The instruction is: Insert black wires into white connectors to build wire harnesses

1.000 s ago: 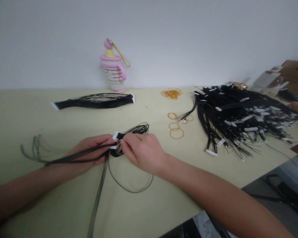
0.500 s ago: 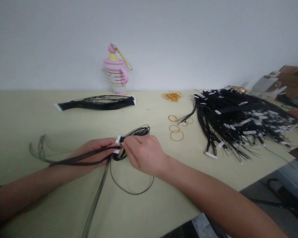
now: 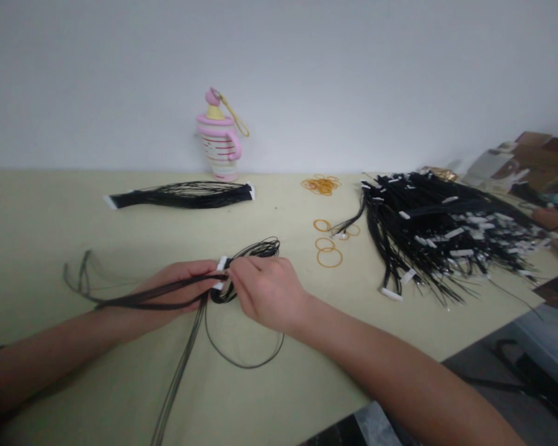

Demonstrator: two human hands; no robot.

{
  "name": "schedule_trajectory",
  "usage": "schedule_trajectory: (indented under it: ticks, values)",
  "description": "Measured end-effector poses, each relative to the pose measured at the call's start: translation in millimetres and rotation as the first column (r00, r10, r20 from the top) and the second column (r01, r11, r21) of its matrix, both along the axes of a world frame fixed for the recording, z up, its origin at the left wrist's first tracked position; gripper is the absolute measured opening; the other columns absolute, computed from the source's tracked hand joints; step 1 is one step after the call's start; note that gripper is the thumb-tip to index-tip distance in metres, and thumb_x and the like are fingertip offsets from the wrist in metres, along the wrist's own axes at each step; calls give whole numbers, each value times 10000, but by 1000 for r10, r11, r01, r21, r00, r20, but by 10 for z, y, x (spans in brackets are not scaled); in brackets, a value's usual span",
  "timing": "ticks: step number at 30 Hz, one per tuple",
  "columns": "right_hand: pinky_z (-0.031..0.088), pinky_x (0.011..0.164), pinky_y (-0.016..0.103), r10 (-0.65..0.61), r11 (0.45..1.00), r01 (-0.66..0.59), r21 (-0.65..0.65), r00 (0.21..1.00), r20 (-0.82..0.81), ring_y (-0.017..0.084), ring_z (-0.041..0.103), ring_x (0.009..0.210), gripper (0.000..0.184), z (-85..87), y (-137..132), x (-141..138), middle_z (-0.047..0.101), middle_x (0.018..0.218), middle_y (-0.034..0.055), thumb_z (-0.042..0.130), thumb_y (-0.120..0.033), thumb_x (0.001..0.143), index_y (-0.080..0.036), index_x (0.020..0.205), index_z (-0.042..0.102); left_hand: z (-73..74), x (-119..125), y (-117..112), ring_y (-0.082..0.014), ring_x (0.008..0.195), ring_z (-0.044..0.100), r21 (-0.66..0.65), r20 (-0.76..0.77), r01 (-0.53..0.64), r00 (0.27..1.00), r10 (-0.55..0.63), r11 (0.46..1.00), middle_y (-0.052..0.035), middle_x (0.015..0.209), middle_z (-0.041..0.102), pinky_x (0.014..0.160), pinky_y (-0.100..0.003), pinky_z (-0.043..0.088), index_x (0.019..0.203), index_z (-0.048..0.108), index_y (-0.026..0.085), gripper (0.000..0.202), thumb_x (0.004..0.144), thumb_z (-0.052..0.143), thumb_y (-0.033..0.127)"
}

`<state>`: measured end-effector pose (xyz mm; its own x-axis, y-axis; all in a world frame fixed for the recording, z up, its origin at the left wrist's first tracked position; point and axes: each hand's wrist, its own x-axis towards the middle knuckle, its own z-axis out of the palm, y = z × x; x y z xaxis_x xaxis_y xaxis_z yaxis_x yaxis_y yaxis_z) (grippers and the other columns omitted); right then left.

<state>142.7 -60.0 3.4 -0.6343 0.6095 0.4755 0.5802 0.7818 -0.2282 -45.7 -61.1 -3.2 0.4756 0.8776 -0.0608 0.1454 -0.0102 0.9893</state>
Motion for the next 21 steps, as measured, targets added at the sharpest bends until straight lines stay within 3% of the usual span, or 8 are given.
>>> schedule_trajectory:
  ticks: [3,6,9,11,13,16,19,21]
  values:
    - [397,631,226,14,997,-16,-72,999,-30,119,532,673,223,40,48,4,610,757,50,376,-229,878,-134,846,576,-20,2,-4,-27,491,328,-92,76,-42,996,49,995,48,609,406,426,-124,252,801,520,140,200,783,519,339]
    - [402,642,220,122,968,-144,-207,986,-115,107,539,688,186,84,164,69,622,765,33,451,-220,853,-149,849,622,57,-17,3,-15,461,316,-120,120,-164,977,178,979,51,595,412,406,-111,226,802,512,145,200,780,526,343]
    - [430,639,228,211,831,-305,-465,946,-245,107,552,685,146,77,325,177,630,760,27,542,-232,798,-148,842,653,252,-54,-5,-14,462,327,-94,140,-221,962,233,971,46,607,434,412,-112,225,794,508,153,187,773,535,337]
    - [454,645,237,154,687,-379,-620,910,-386,106,565,671,148,42,420,238,640,754,23,604,-251,746,-135,820,659,396,-67,-39,-21,448,323,-34,56,-90,994,92,995,41,586,434,399,-130,215,730,509,146,209,786,505,347]
    - [472,647,239,12,547,-449,-707,848,-529,104,580,650,161,2,484,274,643,731,14,652,-257,698,-129,796,652,500,-55,-101,-43,463,353,63,-130,142,983,-133,988,29,562,441,416,-154,248,673,514,140,270,813,448,361]
    - [490,619,230,-143,407,-544,-734,756,-639,100,600,614,181,-34,520,284,641,698,-2,688,-254,658,-144,787,625,534,6,-219,-76,560,432,244,-429,448,845,-319,860,3,614,516,524,-178,317,711,557,141,257,830,425,326]
    - [502,685,260,-194,365,-590,-720,708,-679,124,632,734,169,-19,527,288,662,828,33,628,-248,723,-162,866,601,433,65,-270,-89,592,456,309,-585,562,749,-313,767,-9,651,555,557,-193,306,782,581,147,277,856,372,312]
    - [484,775,320,-163,450,-543,-709,731,-663,148,617,878,217,15,527,301,650,955,61,506,-268,819,-189,1012,566,334,77,-228,-86,571,436,316,-598,535,753,-273,784,-3,631,536,544,-197,291,772,573,144,290,859,360,320]
